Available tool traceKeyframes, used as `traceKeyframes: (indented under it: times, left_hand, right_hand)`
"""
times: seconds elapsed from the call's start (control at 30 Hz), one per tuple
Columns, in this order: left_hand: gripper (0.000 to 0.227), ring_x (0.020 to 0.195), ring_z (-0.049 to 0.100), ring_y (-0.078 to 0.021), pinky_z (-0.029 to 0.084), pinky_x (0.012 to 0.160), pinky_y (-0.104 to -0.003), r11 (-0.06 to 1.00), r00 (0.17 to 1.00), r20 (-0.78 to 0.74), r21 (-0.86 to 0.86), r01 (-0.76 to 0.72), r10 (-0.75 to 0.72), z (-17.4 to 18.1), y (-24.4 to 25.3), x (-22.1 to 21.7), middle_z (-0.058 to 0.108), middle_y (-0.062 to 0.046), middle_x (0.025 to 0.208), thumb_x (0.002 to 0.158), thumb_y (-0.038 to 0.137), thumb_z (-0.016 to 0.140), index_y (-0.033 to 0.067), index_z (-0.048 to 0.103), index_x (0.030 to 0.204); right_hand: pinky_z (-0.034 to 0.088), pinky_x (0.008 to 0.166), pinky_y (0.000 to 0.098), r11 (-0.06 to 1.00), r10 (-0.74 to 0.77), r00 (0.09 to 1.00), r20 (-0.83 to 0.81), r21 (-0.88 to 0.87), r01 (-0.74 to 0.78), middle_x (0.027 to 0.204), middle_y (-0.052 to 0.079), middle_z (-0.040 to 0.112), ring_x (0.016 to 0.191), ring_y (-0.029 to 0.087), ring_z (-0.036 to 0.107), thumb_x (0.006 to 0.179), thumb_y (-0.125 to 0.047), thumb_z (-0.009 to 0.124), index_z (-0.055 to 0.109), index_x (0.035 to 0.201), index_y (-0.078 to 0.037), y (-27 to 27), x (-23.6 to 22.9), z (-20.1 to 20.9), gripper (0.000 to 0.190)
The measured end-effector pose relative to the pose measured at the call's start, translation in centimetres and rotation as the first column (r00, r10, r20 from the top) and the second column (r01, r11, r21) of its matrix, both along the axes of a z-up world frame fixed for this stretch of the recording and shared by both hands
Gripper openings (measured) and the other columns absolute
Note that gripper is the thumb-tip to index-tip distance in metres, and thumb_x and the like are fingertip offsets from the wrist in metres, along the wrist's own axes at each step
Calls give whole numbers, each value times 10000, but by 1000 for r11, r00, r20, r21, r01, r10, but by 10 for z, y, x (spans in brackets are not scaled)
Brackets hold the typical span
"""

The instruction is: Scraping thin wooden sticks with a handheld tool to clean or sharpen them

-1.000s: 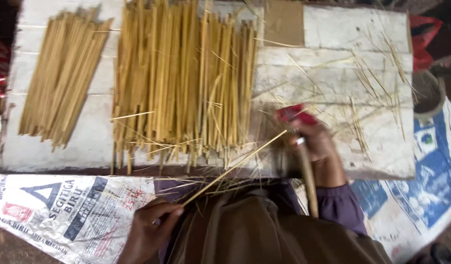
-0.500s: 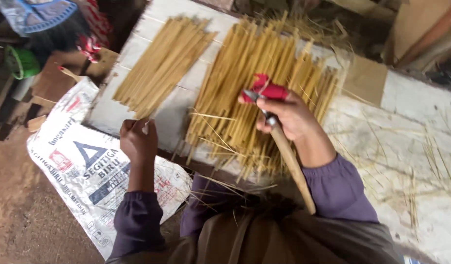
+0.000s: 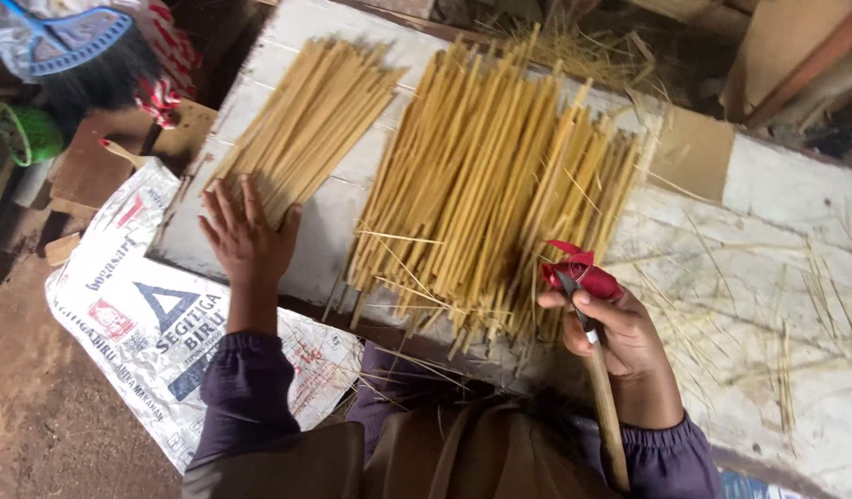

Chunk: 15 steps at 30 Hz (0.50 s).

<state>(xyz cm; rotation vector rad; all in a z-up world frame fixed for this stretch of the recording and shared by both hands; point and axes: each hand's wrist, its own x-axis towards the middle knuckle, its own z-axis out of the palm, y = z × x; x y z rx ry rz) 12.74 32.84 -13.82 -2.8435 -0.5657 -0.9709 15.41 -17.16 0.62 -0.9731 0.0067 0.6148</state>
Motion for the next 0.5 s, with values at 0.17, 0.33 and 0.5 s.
traceKeyframes:
  times: [0.17, 0.33, 0.5]
  left_hand:
    - [866, 1299, 515, -593, 349, 1031, -717, 998, 998, -3, -19, 66, -66, 27, -18, 1, 601, -367, 1402, 859, 602, 790, 18, 646, 1482]
    - [743, 1318, 556, -499, 400, 1078, -622, 983, 981, 100, -70, 172, -164, 76, -114, 8, 565, -293, 1454, 915, 558, 817, 33, 690, 1425]
    - [362, 882, 716, -287, 589, 756, -365, 711, 750, 202, -239, 662, -630, 121, -247, 17, 718, -96, 952, 873, 385, 812, 108, 793, 1106]
  right_hand:
    - [389, 333, 236, 982, -187, 978, -94, -53, 183, 866, 301, 702, 409, 201, 533, 953, -44, 600, 679, 1159, 16, -81, -30, -83, 228]
    - [396, 336, 214, 949, -312, 938, -150, -87, 301, 840, 266, 674, 446, 183, 526, 963, -66, 614, 703, 1084, -13, -117, -55, -95, 160]
    - [442, 368, 241, 944, -326, 924, -199, -7, 331, 839, 270, 700, 476, 233, 598, 952, -6, 615, 727, 1064, -5, -121, -72, -97, 158]
